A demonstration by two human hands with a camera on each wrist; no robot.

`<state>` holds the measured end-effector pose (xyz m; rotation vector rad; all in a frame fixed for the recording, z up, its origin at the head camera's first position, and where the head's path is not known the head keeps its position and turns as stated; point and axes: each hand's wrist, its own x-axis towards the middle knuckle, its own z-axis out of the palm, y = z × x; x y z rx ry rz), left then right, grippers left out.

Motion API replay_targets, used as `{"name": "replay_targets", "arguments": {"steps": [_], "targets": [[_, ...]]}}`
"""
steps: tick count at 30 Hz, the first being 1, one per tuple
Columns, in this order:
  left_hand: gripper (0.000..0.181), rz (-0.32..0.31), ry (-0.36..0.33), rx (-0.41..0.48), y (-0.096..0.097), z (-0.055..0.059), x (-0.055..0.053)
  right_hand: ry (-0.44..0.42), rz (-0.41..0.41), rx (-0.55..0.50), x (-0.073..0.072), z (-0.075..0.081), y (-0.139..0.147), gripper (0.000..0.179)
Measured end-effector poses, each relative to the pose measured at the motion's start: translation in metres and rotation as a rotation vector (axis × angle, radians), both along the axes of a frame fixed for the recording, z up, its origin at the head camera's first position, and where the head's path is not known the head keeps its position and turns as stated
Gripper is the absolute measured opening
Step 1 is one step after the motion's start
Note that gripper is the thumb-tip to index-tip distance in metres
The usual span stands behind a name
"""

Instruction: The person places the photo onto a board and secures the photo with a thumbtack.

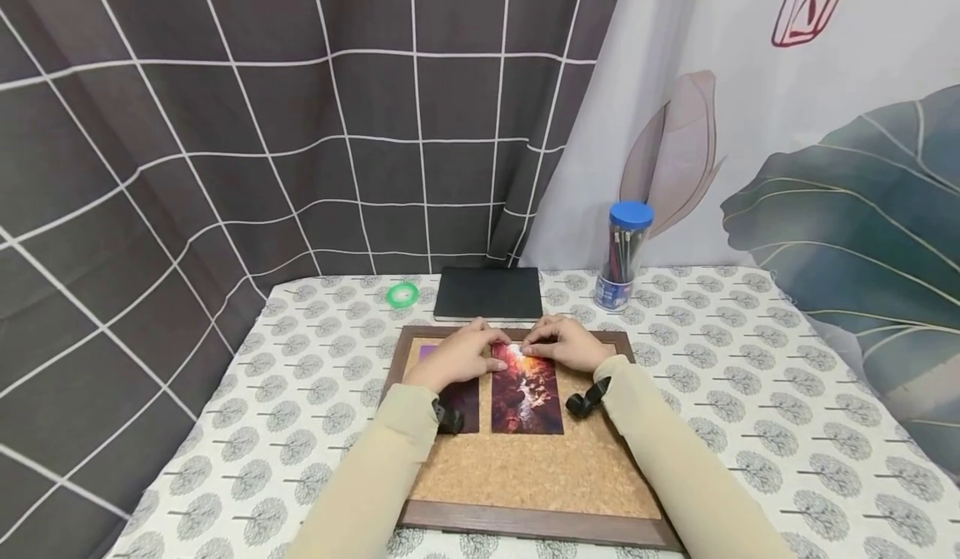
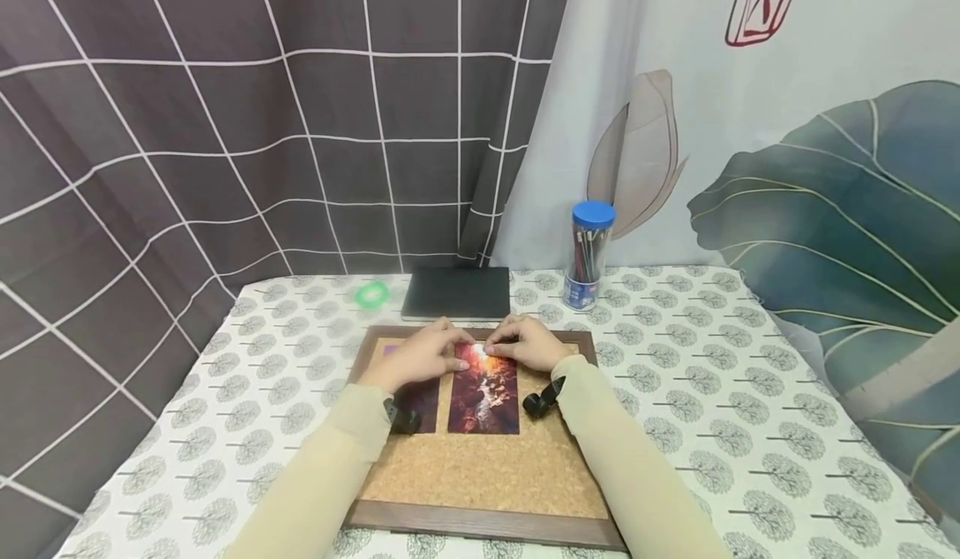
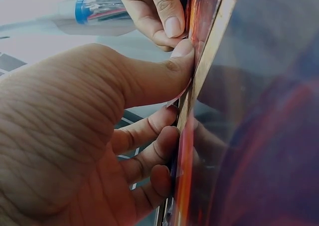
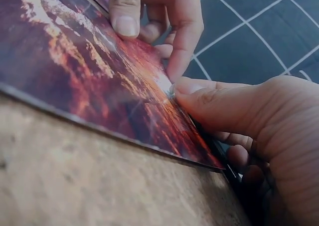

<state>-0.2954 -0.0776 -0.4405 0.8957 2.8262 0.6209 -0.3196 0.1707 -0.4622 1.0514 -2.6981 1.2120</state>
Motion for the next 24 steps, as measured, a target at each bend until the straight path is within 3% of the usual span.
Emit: {"name": "replay_targets", "arguments": {"steps": [24], "targets": [[0.037, 0.005, -0.006, -0.005, 0.0008, 0.0021, 0.0011, 0.037, -0.034, 0.004, -0.0031, -0.0039, -0.0035, 0.006]]}}
